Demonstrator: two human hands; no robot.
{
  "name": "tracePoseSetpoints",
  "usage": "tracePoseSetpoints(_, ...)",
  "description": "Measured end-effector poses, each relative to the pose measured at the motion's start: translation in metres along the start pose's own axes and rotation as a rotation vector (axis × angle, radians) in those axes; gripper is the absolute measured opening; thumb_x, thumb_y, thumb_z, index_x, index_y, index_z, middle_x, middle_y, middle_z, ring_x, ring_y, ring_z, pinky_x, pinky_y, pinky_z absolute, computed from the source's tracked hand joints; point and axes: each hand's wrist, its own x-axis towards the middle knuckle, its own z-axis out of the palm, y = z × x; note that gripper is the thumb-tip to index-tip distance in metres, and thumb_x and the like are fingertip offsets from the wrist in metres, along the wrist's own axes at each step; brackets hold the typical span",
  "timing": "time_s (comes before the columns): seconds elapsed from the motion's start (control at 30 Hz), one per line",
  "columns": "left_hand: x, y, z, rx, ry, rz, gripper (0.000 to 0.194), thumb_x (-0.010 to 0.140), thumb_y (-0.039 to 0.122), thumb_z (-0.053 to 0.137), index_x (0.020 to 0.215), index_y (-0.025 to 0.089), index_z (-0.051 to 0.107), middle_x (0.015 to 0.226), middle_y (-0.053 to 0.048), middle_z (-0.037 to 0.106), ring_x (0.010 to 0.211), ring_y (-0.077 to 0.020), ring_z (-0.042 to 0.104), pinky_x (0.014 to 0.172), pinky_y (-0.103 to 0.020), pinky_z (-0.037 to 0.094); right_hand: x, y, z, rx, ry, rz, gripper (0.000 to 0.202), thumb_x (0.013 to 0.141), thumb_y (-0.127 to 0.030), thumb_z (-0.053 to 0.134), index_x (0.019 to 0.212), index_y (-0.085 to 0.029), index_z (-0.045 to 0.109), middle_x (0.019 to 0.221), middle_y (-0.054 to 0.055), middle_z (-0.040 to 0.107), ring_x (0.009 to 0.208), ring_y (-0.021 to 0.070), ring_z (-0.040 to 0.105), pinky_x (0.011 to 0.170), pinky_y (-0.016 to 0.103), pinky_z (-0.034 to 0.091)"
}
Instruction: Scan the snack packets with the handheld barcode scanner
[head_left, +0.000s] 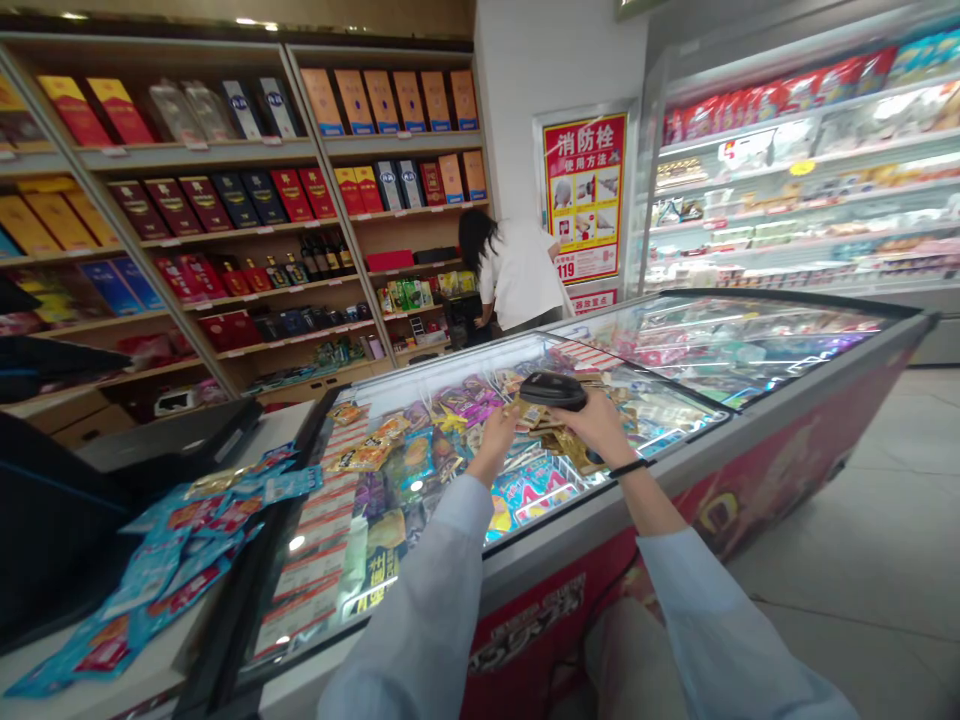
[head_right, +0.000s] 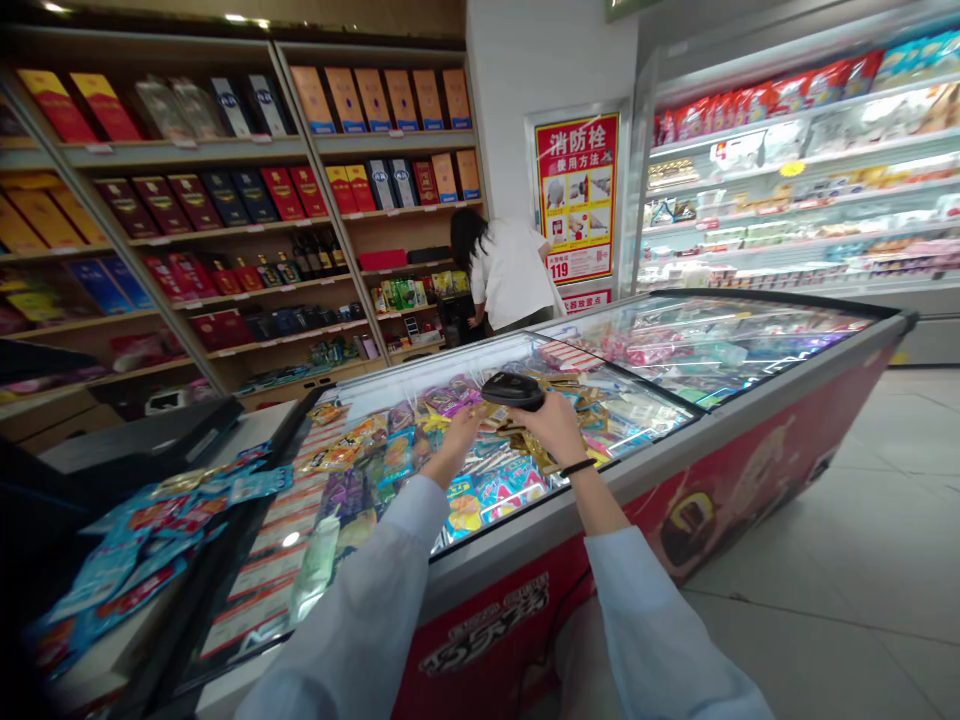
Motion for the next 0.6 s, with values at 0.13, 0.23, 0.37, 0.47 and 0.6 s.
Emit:
tracePoseSetpoints(0.13,0.002,0.003,0.021,0.471,0.020,0.062,0.045,0.086,0.041,0.050,0.124,0.018,0.053,0.133,-0.018,0.052,0.126,-0.0324,0.046,0.101,-0.048,0.036,0.001,0.010,-0.005,0.012,0.032,0.021,0.034,0.069,-0.049,0.062,0.055,-0.019,0.064,0.049,0.007,0.063,0.062,0.0245,0.066,0.057,0.029,0.046)
tracePoseSetpoints(0.23,-0.001,0.001,0.031,0.657,-0.011,0.060,0.053,0.087,0.047,0.046,0.132,0.020,0.047,0.147,-0.017,0.037,0.135,-0.0357,0.031,0.108,-0.053,0.024,0.000,0.016,-0.004,0.017,0.058,0.004,0.033,0.068,-0.049,0.062,0.053,-0.020,0.063,0.047,0.006,0.062,0.060,0.0238,0.066,0.055,0.028,0.045)
tracePoseSetpoints(0.37,-0.005,-0.002,0.036,0.668,-0.045,0.071,0.059,0.087,0.054,0.040,0.137,0.021,0.042,0.150,-0.016,0.032,0.138,-0.0354,0.025,0.110,-0.054,0.018,-0.001,0.021,-0.003,-0.002,0.056,0.030,0.032,0.067,-0.050,0.063,0.059,-0.020,0.066,0.048,0.006,0.062,0.061,0.0249,0.066,0.054,0.028,0.044)
tracePoseSetpoints(0.47,-0.004,-0.002,0.033,0.626,-0.035,0.062,0.061,0.087,0.059,0.035,0.136,0.023,0.043,0.149,-0.015,0.034,0.137,-0.0354,0.028,0.110,-0.054,0.018,-0.001,0.020,-0.004,-0.019,0.030,0.069,0.032,0.068,-0.050,0.063,0.062,-0.018,0.068,0.050,0.008,0.064,0.065,0.0260,0.067,0.057,0.029,0.045)
tracePoseSetpoints(0.6,0.000,-0.004,0.028,0.583,-0.023,0.069,0.059,0.089,0.058,0.033,0.134,0.022,0.047,0.145,-0.015,0.041,0.134,-0.0341,0.033,0.109,-0.051,0.022,-0.001,0.019,-0.004,-0.025,0.027,0.087,0.034,0.067,-0.051,0.063,0.062,-0.018,0.068,0.050,0.007,0.063,0.064,0.0267,0.067,0.057,0.030,0.045)
